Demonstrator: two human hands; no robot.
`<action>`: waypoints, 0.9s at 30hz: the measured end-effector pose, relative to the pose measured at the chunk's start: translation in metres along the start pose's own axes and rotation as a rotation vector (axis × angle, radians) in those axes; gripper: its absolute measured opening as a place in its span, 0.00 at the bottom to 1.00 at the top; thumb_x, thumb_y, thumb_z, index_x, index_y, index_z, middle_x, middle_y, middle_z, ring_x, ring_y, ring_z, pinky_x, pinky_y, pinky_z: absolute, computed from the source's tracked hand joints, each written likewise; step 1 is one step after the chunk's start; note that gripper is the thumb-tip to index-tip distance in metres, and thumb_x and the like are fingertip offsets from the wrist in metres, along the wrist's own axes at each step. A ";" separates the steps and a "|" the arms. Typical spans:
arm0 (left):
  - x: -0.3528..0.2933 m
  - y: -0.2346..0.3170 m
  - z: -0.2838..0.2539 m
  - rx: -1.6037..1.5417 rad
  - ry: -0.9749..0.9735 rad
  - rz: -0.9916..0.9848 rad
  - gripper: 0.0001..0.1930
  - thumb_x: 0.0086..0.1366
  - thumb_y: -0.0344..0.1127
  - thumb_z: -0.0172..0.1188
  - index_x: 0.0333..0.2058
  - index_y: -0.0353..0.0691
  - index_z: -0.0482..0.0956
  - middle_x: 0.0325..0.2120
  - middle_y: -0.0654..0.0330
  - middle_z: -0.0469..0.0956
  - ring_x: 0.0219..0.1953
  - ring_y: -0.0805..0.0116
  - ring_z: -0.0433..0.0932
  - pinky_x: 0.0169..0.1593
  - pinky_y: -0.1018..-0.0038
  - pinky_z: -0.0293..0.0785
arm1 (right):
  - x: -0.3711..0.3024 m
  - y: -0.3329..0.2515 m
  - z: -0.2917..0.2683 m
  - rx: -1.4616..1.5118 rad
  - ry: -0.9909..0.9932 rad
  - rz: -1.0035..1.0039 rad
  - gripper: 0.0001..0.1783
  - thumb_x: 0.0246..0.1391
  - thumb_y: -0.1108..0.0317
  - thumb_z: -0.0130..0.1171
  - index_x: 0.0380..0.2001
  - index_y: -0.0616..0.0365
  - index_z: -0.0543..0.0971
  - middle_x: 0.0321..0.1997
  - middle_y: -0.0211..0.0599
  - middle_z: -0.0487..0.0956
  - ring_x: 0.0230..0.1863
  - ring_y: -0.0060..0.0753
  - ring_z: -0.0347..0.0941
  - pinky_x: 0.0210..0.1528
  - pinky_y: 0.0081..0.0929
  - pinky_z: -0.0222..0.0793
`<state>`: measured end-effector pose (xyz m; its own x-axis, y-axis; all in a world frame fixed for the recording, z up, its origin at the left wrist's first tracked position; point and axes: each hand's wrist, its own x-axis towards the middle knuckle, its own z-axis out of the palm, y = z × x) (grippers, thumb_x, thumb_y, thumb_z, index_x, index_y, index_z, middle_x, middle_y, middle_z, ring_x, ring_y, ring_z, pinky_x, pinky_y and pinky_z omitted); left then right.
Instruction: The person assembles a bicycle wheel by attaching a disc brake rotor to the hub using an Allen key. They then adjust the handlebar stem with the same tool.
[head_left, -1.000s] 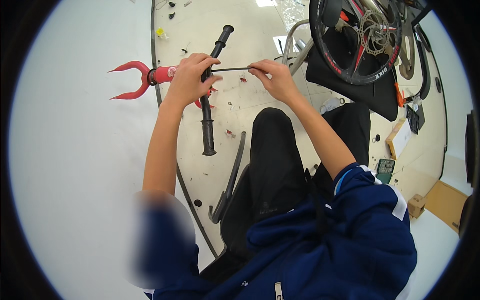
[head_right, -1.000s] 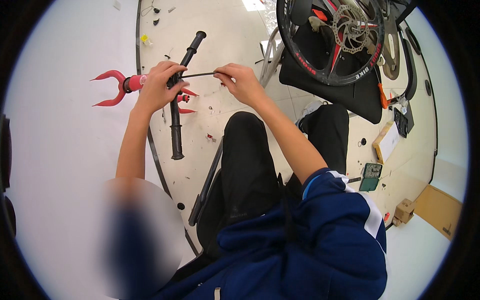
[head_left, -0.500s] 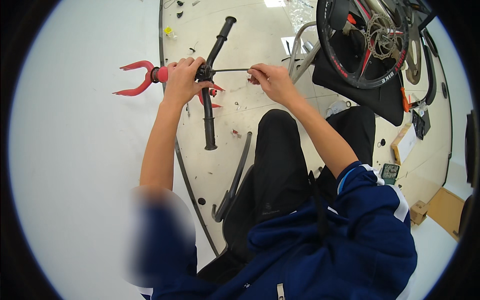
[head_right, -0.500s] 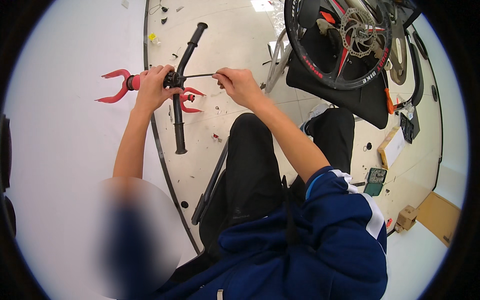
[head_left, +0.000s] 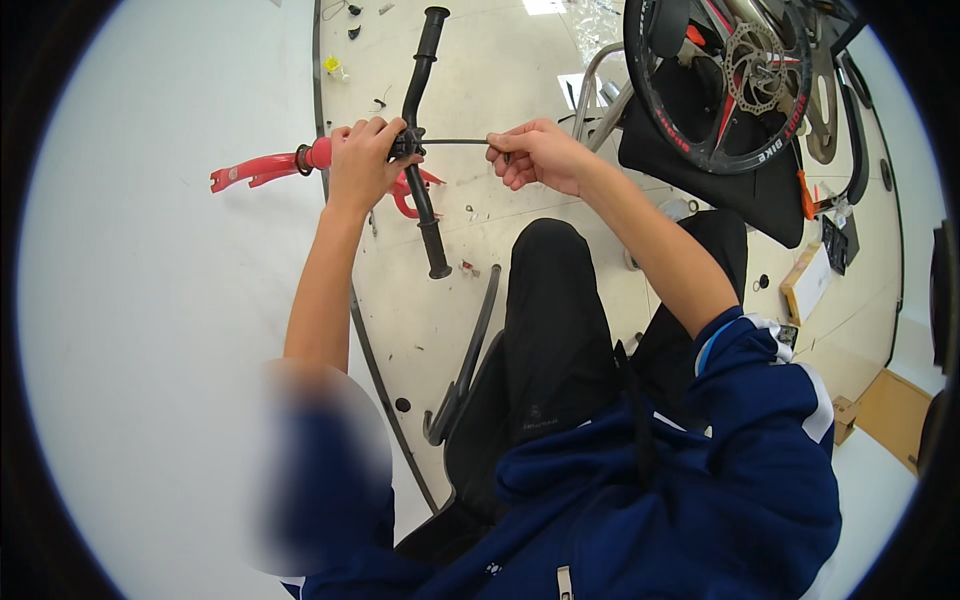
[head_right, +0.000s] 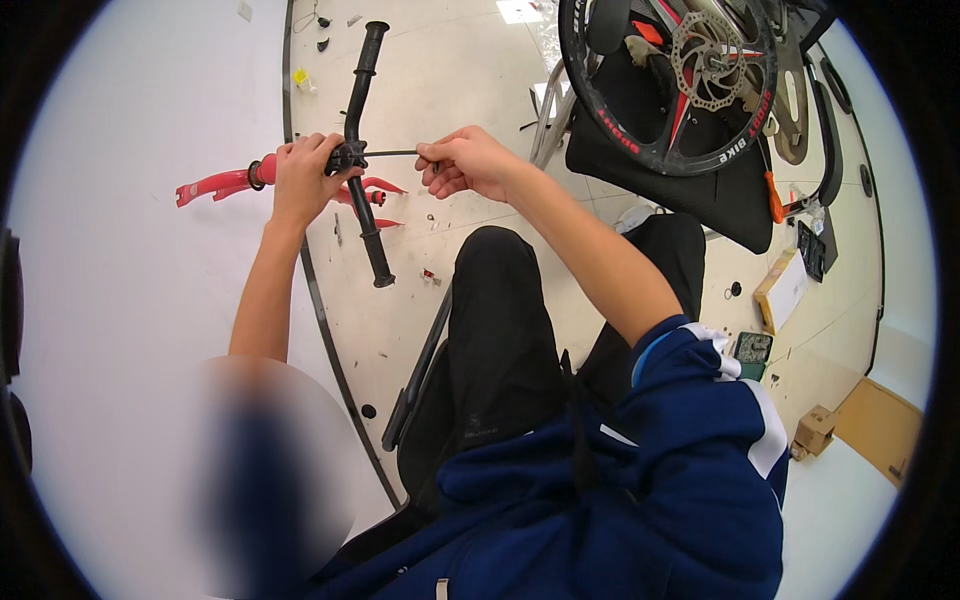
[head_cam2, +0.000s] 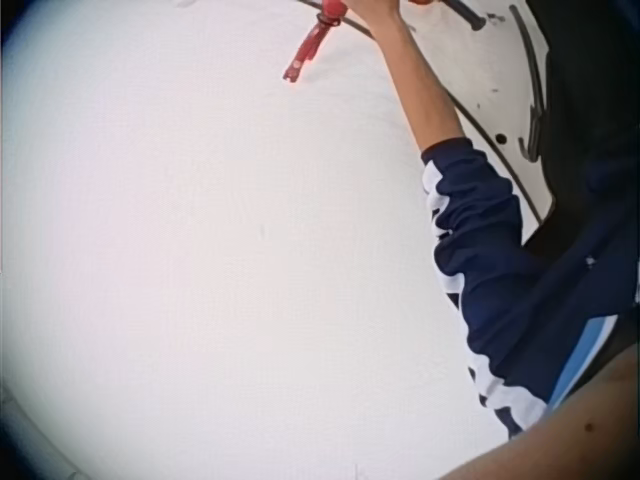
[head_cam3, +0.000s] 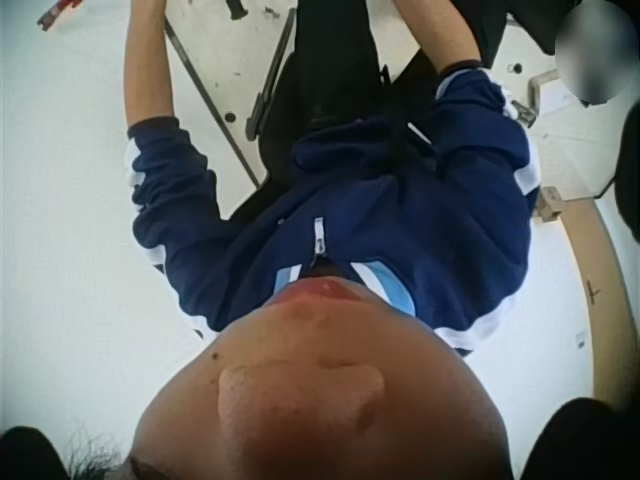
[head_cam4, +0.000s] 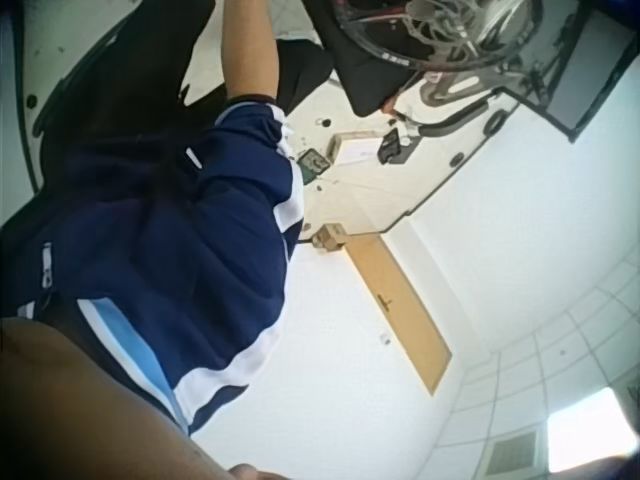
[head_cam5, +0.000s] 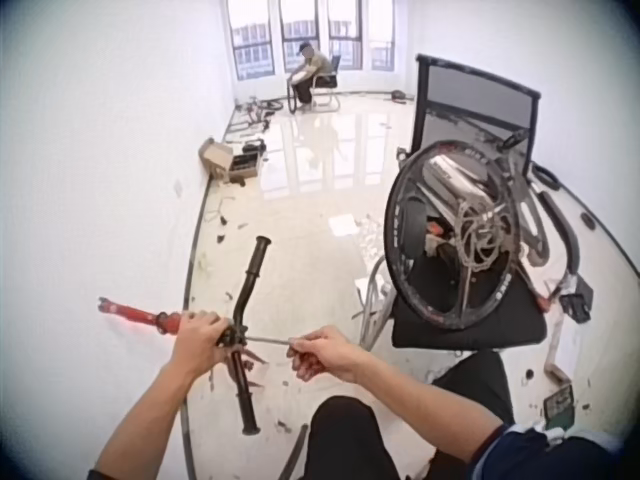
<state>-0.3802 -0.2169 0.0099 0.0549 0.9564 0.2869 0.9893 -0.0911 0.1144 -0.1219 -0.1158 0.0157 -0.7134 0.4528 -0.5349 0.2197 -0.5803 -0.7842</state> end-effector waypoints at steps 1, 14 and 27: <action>0.000 0.001 -0.001 -0.014 -0.009 -0.010 0.22 0.48 0.45 0.76 0.41 0.48 0.79 0.29 0.67 0.77 0.38 0.65 0.76 0.46 0.64 0.62 | 0.000 0.000 0.000 -0.015 0.008 0.004 0.16 0.66 0.59 0.55 0.32 0.62 0.79 0.22 0.31 0.77 0.20 0.22 0.74 0.26 0.19 0.71; -0.008 -0.100 -0.085 0.409 -0.575 -0.386 0.38 0.44 0.67 0.72 0.50 0.53 0.77 0.40 0.59 0.79 0.54 0.59 0.73 0.60 0.40 0.59 | 0.014 0.015 -0.012 -0.120 0.042 -0.083 0.15 0.66 0.62 0.55 0.32 0.64 0.79 0.20 0.30 0.75 0.20 0.19 0.69 0.23 0.20 0.66; -0.068 -0.136 -0.032 0.376 -0.205 -0.269 0.19 0.58 0.34 0.67 0.48 0.53 0.76 0.30 0.61 0.73 0.41 0.60 0.72 0.50 0.56 0.59 | 0.016 0.007 0.002 -0.329 0.131 -0.351 0.16 0.65 0.61 0.56 0.32 0.64 0.81 0.20 0.30 0.77 0.20 0.18 0.71 0.23 0.19 0.67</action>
<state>-0.5231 -0.2779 0.0050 -0.2209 0.9705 0.0971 0.9502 0.2366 -0.2027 -0.1331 -0.1139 0.0025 -0.6970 0.6761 -0.2389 0.1944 -0.1426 -0.9705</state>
